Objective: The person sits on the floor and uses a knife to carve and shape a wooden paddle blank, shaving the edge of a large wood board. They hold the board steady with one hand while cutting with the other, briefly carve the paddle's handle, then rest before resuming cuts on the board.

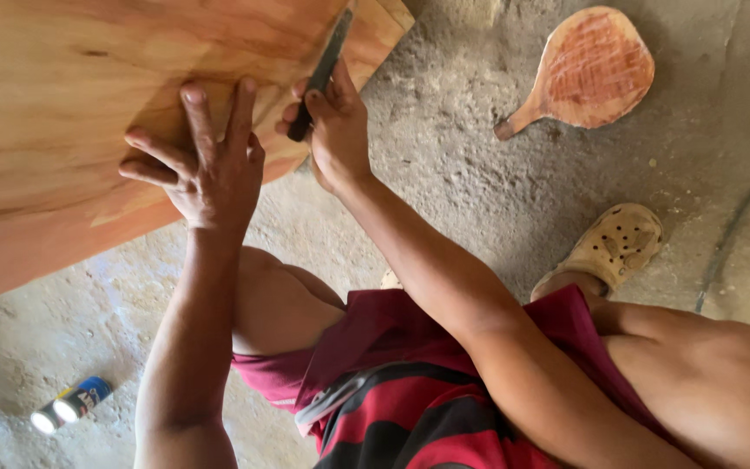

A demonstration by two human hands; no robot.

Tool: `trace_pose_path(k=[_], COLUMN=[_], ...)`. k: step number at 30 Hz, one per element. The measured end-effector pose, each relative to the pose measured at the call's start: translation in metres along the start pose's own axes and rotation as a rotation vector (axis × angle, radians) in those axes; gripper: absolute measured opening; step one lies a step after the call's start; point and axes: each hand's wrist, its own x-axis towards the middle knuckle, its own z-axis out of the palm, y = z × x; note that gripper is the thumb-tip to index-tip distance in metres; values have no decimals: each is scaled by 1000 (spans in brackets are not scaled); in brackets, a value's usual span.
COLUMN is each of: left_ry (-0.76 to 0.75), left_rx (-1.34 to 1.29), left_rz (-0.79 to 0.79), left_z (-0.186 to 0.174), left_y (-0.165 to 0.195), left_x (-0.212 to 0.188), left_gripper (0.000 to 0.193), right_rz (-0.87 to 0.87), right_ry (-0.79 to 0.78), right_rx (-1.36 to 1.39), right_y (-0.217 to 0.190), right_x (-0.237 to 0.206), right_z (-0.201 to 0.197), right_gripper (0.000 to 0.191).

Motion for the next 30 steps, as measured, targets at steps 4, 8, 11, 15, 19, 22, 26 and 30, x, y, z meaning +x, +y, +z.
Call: trace_pose_path(k=[4, 8, 11, 15, 19, 22, 26, 30], left_ry=[-32, 9, -9, -3, -40, 1, -10, -20], left_rx=[-15, 8, 3, 29, -7, 2, -24, 1], left_rz=[5, -24, -20, -9, -4, -23, 0, -17], left_z=[0, 2, 3, 3, 3, 2, -1, 0], left_y=[0, 4, 5, 4, 4, 5, 4, 5], left_x=[2, 4, 2, -1, 1, 4, 5, 5], left_gripper=[81, 78, 75, 72, 74, 78, 78, 76], right_rz=[11, -40, -49, -130, -211, -103, -46, -47], right_ry=[4, -51, -101, -314, -247, -72, -34, -118], right_rx=[-25, -68, -73, -133, -126, -60, -38, -28], right_y=[5, 0, -1, 0, -5, -8, -5, -8], right_x=[3, 1, -8, -18, -11, 1, 4, -3], right_z=[-2, 6, 11, 12, 1, -6, -4, 11], right_gripper=[32, 34, 41, 58, 53, 51, 42, 34])
